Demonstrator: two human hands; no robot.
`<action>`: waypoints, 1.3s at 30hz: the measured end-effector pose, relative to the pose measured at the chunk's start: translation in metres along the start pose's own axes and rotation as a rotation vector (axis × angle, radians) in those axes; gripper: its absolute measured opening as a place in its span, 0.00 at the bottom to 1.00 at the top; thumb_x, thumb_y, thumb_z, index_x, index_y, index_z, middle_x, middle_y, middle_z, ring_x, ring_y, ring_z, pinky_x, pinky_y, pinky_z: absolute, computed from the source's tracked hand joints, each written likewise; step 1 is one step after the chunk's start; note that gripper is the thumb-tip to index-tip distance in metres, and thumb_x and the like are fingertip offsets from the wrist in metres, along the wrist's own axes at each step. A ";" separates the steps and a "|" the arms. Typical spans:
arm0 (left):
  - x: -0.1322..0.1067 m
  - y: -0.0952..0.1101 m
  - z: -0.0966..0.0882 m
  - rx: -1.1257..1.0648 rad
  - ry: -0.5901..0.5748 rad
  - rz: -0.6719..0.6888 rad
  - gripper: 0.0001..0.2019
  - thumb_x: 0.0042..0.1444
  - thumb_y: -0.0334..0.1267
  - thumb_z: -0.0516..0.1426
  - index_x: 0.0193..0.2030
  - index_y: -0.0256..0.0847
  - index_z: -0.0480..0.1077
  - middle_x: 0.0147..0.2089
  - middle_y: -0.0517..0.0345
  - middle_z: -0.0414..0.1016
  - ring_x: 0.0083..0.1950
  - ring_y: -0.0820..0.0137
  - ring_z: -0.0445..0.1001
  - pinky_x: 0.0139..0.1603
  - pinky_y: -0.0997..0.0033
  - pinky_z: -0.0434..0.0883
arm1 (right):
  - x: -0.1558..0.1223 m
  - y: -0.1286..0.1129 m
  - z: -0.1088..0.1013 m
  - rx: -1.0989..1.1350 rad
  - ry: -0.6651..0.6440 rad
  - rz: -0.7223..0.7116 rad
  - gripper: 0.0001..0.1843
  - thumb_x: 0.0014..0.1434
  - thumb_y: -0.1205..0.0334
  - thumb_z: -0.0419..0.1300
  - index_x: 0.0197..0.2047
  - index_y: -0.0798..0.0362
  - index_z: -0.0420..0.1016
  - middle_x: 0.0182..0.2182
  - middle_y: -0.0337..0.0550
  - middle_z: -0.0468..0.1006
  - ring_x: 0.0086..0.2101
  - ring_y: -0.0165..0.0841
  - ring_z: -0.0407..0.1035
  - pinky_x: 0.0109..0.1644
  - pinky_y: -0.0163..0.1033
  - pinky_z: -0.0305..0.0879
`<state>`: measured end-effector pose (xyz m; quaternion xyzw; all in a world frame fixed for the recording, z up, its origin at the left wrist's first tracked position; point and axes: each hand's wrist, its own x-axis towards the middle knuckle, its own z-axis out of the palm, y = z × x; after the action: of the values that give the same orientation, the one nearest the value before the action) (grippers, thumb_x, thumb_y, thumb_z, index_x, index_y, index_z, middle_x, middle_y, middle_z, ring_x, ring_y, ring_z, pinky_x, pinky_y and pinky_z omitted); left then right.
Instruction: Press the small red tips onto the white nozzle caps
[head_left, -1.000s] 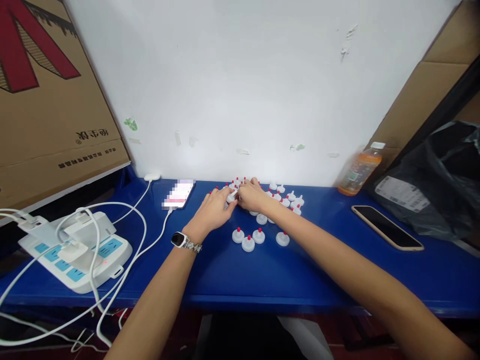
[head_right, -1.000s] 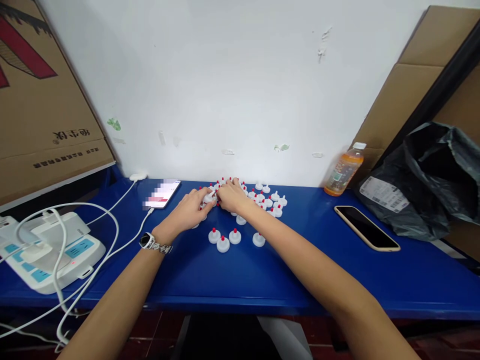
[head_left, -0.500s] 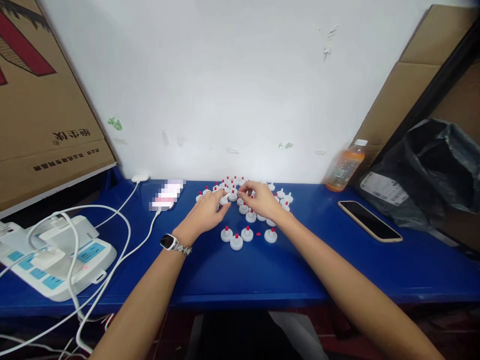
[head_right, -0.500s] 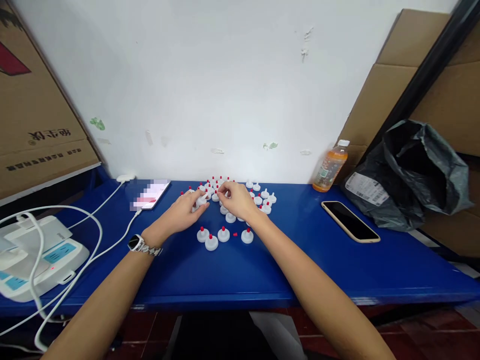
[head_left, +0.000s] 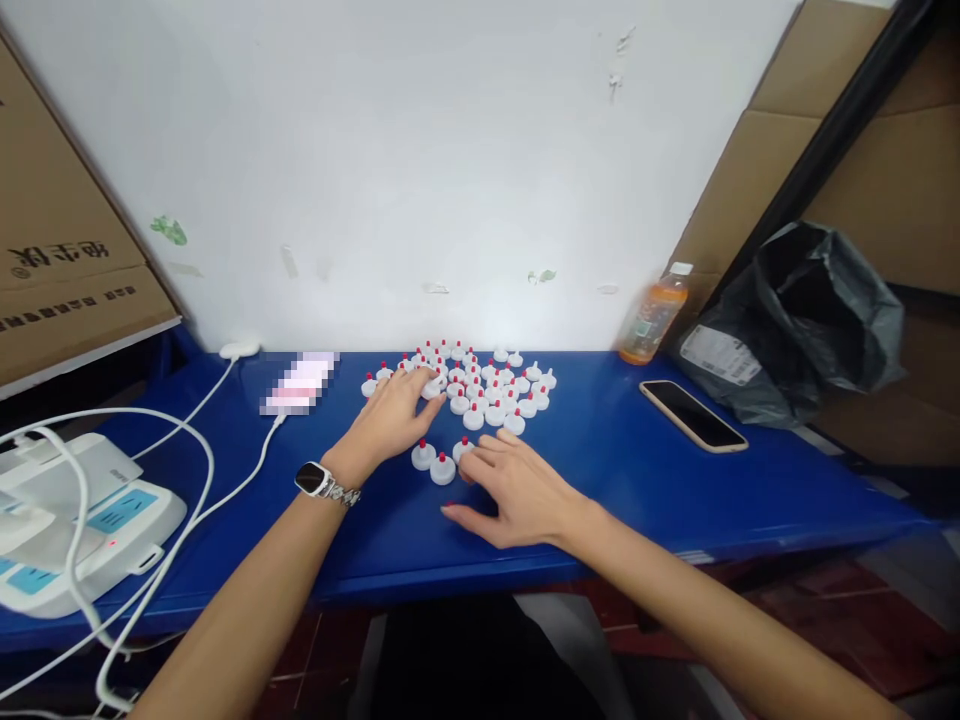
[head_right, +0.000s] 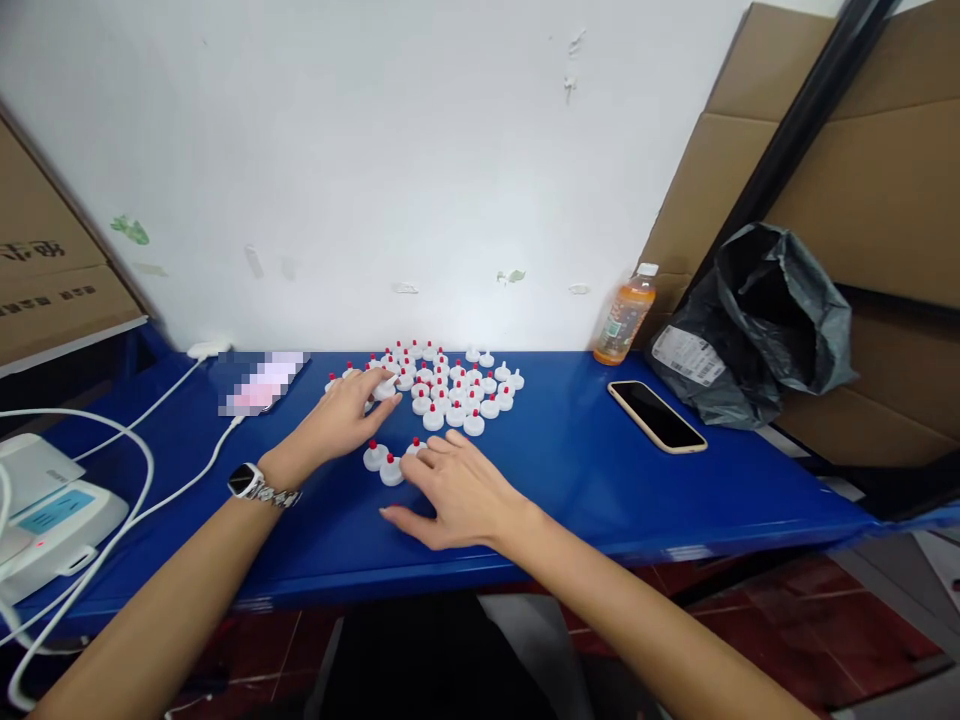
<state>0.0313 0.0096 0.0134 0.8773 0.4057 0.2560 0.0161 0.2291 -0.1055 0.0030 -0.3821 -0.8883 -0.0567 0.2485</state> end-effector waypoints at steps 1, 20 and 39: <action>0.000 0.000 0.001 0.001 0.012 -0.006 0.17 0.67 0.46 0.49 0.56 0.38 0.66 0.54 0.45 0.75 0.55 0.54 0.71 0.58 0.50 0.66 | 0.000 -0.002 0.002 0.000 -0.031 -0.021 0.16 0.64 0.47 0.57 0.36 0.53 0.69 0.29 0.42 0.72 0.32 0.35 0.63 0.40 0.41 0.55; -0.004 -0.008 0.002 0.044 0.035 -0.030 0.17 0.68 0.45 0.49 0.56 0.39 0.66 0.55 0.45 0.75 0.55 0.53 0.72 0.55 0.50 0.68 | 0.037 0.010 0.032 -0.131 -0.115 -0.179 0.13 0.70 0.58 0.53 0.39 0.54 0.75 0.33 0.43 0.74 0.38 0.35 0.63 0.44 0.43 0.53; 0.000 -0.015 0.005 -0.051 0.048 0.069 0.14 0.66 0.45 0.51 0.52 0.41 0.67 0.50 0.48 0.74 0.54 0.56 0.70 0.56 0.53 0.68 | 0.065 0.047 0.036 0.731 0.397 0.387 0.10 0.62 0.54 0.61 0.39 0.52 0.73 0.33 0.42 0.79 0.33 0.32 0.72 0.38 0.38 0.65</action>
<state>0.0233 0.0203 0.0059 0.8836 0.3688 0.2878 0.0198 0.2107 -0.0197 -0.0008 -0.4100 -0.6977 0.2357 0.5382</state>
